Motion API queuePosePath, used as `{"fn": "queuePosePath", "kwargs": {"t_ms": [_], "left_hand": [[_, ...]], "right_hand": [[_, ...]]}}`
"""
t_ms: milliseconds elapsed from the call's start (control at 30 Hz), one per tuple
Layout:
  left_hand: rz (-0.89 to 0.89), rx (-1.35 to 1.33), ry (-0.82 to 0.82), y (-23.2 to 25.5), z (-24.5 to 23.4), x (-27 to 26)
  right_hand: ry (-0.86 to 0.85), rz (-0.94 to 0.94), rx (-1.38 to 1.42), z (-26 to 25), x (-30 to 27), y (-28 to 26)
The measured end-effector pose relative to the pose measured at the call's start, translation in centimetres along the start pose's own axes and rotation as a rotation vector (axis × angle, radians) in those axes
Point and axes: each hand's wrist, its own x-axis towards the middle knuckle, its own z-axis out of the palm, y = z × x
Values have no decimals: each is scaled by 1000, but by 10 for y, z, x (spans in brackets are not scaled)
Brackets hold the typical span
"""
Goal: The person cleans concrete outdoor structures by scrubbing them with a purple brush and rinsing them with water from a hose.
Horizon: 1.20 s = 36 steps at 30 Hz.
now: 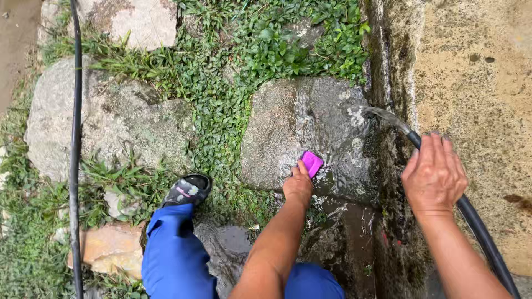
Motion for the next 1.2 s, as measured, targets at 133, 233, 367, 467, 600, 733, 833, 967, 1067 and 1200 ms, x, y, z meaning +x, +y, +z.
{"fn": "queuePosePath", "kwargs": {"t_ms": [133, 233, 367, 467, 600, 733, 833, 967, 1067, 1200], "left_hand": [[186, 149, -190, -24, -41, 30], [453, 432, -539, -42, -110, 85], [288, 85, -91, -42, -158, 146], [618, -76, 195, -30, -165, 176], [768, 54, 38, -7, -178, 212], [1002, 220, -39, -38, -200, 229], [887, 213, 248, -90, -271, 250], [654, -45, 903, -148, -351, 251], [789, -3, 606, -131, -312, 231], [1142, -311, 506, -91, -230, 201]], "right_hand": [[-12, 12, -89, -9, 5, -6], [-34, 52, -76, -4, -1, -6], [-95, 117, -108, 3, -6, -3], [-101, 117, -126, -8, -2, -9], [-95, 104, -230, -18, 11, -22], [-178, 131, -255, -21, 1, -28], [-117, 145, -208, -11, 16, -30], [-79, 223, -277, -22, 30, -37], [-155, 200, -189, -30, 37, -33], [-102, 213, -110, -11, 11, -44]]}}
